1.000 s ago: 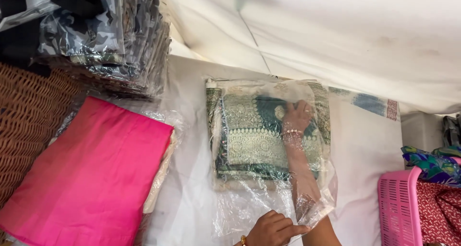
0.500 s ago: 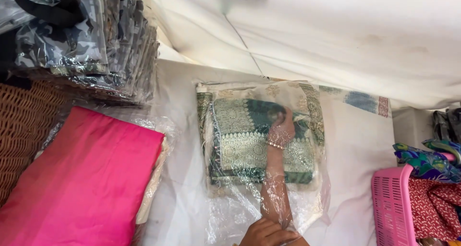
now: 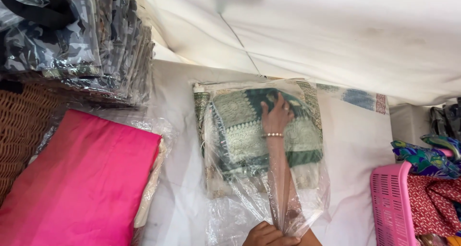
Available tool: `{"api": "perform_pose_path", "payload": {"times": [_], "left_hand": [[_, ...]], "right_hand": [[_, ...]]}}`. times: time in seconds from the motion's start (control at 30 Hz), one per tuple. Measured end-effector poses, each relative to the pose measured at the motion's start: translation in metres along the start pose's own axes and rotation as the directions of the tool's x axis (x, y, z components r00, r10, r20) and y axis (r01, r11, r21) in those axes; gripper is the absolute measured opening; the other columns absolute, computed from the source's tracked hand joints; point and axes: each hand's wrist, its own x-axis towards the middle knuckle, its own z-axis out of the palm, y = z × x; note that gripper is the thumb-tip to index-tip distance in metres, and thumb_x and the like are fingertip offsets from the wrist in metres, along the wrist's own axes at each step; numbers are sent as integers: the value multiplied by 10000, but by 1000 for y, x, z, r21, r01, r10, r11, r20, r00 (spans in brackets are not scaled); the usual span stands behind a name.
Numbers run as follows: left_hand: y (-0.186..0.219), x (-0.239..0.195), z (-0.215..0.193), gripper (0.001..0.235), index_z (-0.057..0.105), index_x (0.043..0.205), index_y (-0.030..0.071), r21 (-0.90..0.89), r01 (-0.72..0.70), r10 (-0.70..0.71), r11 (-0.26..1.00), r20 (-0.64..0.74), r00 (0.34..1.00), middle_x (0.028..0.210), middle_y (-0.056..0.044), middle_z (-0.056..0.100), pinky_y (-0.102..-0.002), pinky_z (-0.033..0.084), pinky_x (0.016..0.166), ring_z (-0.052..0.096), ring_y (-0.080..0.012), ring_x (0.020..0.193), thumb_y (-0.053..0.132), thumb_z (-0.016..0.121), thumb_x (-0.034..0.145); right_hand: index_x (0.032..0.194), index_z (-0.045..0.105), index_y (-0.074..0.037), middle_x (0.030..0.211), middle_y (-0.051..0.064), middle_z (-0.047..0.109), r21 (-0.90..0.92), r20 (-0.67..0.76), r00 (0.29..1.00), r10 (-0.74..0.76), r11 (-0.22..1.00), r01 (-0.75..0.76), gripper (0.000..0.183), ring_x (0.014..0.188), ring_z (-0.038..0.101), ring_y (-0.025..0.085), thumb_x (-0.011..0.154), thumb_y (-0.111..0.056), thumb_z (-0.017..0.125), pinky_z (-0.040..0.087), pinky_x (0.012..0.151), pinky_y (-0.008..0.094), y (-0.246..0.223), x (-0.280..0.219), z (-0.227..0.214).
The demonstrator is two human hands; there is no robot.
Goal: The person packs folded, plastic-wrapped garments into a clear backpack. They place a green patterned item into the bag, adjust it, and then add a red patterned item. Finally, they fold a pink garment and place it on the table.
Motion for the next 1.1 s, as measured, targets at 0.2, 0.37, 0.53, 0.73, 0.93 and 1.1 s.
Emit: {"api": "perform_pose_path", "payload": {"times": [0.2, 0.37, 0.53, 0.73, 0.93, 1.1], "left_hand": [[-12, -11, 7, 299, 732, 1314, 149, 5, 42, -42, 999, 55, 998, 803, -38, 632, -344, 495, 710, 637, -186, 732, 195, 659, 1028], [-13, -2, 5, 284, 728, 1310, 174, 9, -12, 12, 1000, -34, 999, 791, -27, 604, -325, 496, 723, 629, -170, 728, 194, 653, 1036], [-7, -2, 3, 312, 745, 1312, 182, 72, -20, 20, 997, -9, 1000, 754, -17, 563, -317, 492, 717, 607, -170, 706, 167, 650, 1015], [13, 23, -21, 298, 714, 1291, 170, 31, -23, 25, 999, -67, 997, 889, -41, 633, -351, 533, 826, 672, -200, 839, 189, 645, 1002], [0, 5, -6, 332, 741, 1300, 168, 59, -4, 3, 998, 9, 1000, 828, -18, 591, -346, 550, 817, 647, -195, 788, 197, 652, 981], [3, 6, -9, 314, 738, 1298, 153, 56, 27, -25, 998, -35, 999, 819, -18, 582, -346, 528, 792, 638, -190, 773, 203, 647, 1001]], "right_hand": [[1563, 340, -49, 1444, 235, 548, -92, 43, 999, 32, 995, -28, 897, 1353, 463, 361, 891, -536, 681, 249, 1084, 638, -6, 14, -1], [1479, 516, -260, 1639, -15, 373, -299, 139, 914, -381, 864, 405, 553, 1467, 334, 189, 967, -431, 639, 276, 1236, 422, -7, -40, 60], [1437, 600, -335, 1753, 96, 47, -295, 181, 735, -654, 677, 675, 617, 1626, -13, 226, 966, -727, 532, 80, 1259, 527, -77, -34, 30], [1510, 512, -379, 1672, 196, -158, 5, 272, 714, -646, 743, 670, 972, 1516, -192, 409, 743, -969, 413, -124, 1096, 770, -84, -94, 17], [1547, 448, -222, 1695, 202, -198, -212, 590, 784, -191, 901, 378, 1112, 1548, -238, 399, 676, -899, 595, -99, 1113, 787, -128, -90, -4], [1522, 434, -109, 1685, 108, 28, -62, 491, 828, -270, 937, 343, 1294, 1543, -3, 271, 521, -882, 705, -2, 1151, 708, -117, -70, 19]]}}
